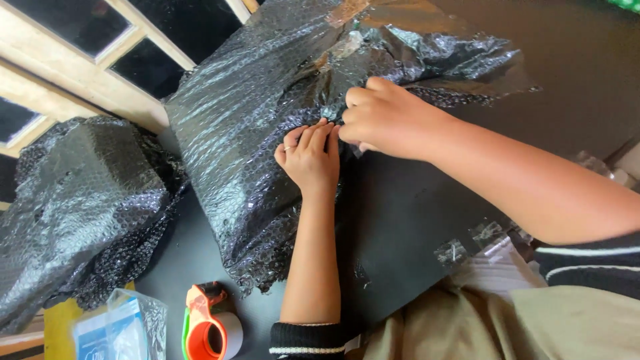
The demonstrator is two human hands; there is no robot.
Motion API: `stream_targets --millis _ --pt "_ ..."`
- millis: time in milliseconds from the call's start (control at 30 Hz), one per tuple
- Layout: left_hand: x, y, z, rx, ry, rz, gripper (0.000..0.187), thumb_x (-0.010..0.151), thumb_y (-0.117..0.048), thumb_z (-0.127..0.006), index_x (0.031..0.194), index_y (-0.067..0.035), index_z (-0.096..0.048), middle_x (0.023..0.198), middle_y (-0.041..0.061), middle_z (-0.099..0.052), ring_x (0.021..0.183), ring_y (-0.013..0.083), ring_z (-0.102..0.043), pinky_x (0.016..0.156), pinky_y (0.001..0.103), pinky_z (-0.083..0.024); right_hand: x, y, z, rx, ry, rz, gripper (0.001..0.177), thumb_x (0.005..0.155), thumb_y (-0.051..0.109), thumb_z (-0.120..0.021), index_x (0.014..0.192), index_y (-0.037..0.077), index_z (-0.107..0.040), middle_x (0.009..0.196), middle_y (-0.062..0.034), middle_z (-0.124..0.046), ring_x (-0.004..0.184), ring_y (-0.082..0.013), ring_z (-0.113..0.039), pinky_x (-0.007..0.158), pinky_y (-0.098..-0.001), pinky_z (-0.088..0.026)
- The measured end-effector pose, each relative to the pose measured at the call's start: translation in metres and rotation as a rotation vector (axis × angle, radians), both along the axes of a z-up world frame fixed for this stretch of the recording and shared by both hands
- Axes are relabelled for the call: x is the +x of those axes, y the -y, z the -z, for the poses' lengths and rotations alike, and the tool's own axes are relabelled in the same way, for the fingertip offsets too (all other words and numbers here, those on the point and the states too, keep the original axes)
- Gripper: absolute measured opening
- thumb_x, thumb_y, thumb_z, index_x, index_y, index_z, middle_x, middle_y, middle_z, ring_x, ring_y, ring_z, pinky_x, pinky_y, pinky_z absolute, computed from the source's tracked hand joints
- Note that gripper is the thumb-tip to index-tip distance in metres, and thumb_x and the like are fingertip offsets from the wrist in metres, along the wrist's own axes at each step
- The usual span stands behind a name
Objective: Wrapping a green pillow in black bubble wrap and securing it with tape for shipping.
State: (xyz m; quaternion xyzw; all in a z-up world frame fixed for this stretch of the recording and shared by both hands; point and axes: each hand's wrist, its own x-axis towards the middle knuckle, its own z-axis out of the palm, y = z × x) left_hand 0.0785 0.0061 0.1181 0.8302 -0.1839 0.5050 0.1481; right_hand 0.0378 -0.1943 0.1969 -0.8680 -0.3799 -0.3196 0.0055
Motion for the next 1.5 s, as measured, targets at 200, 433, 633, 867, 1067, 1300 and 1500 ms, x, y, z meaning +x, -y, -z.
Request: stream_targets --millis 200,433,633,867,1067,1300,1500 --pt "-0.004 0.002 -0.007 -0.030 0.017 0.027 0.013 0.092 -0.043 -0.076 0.086 -0.031 -0.074 0.088 -0.015 -0.072 0.098 0.0122 -0.064 0.090 0.035 -0.037 0.059 -0.010 0.020 -0.160 0.250 0.091 0.037 0.086 0.032 -0.082 0.078 0.017 -0.049 0.075 0.0094 -0.046 0.081 -0.0135 -0.046 0.073 -0.0326 -0.037" --pt "-0.009 0.004 -0.012 -0.029 -0.002 0.006 0.013 0.093 -0.041 -0.076 0.088 -0.029 -0.075 0.089 -0.013 -0.072 0.100 0.0121 -0.064 0.093 0.036 -0.036 0.082 -0.005 0.036 -0.198 0.224 0.105 0.046 0.065 0.046 -0.087 0.084 0.019 -0.054 0.077 0.0093 -0.048 0.089 -0.0153 -0.047 0.078 -0.0338 -0.039" --pt "-0.015 0.006 -0.023 -0.054 -0.030 0.039 0.010 0.096 -0.031 -0.071 0.090 -0.025 -0.075 0.092 -0.011 -0.074 0.099 0.0141 -0.065 0.089 0.034 -0.038 0.039 -0.006 -0.001 0.008 0.194 0.132 0.062 0.064 0.038 -0.093 0.116 0.020 -0.064 0.104 0.0026 -0.064 0.098 -0.0187 -0.059 0.079 -0.0351 -0.045" --pt "-0.013 0.006 -0.019 -0.049 0.006 0.036 0.012 0.089 -0.038 -0.077 0.087 -0.027 -0.075 0.089 -0.010 -0.073 0.097 0.0152 -0.065 0.088 0.036 -0.038 0.040 -0.003 0.069 0.162 0.450 -0.056 0.008 0.104 0.020 -0.069 0.100 0.016 -0.065 0.092 -0.0011 -0.058 0.088 -0.0234 -0.060 0.075 -0.0374 -0.048" --pt "-0.015 0.008 -0.023 -0.057 -0.005 0.042 0.011 0.087 -0.035 -0.079 0.083 -0.026 -0.075 0.087 -0.010 -0.074 0.097 0.0147 -0.065 0.086 0.034 -0.039 0.025 -0.001 0.052 0.181 0.264 -0.056 0.019 0.111 0.014 -0.054 0.117 0.003 -0.068 0.119 -0.0086 -0.069 0.111 -0.0251 -0.065 0.091 -0.0379 -0.052" --pt "-0.018 0.008 -0.025 -0.052 -0.015 0.043 0.006 0.089 -0.030 -0.077 0.085 -0.025 -0.076 0.089 -0.009 -0.076 0.097 0.0151 -0.065 0.087 0.035 -0.038 0.010 -0.006 0.013 0.167 0.105 -0.011 0.018 0.113 0.011 -0.052 0.109 -0.005 -0.058 0.103 -0.0103 -0.066 0.102 -0.0249 -0.065 0.091 -0.0392 -0.052" --pt "-0.026 0.009 -0.031 -0.044 -0.050 0.055 0.007 0.093 -0.023 -0.070 0.094 -0.022 -0.077 0.095 -0.006 -0.077 0.100 0.0170 -0.066 0.089 0.036 -0.037 0.055 -0.016 0.076 0.093 0.089 0.188 0.010 0.111 0.011 -0.058 0.111 0.003 -0.063 0.109 -0.0035 -0.065 0.107 -0.0205 -0.062 0.102 -0.0394 -0.046"
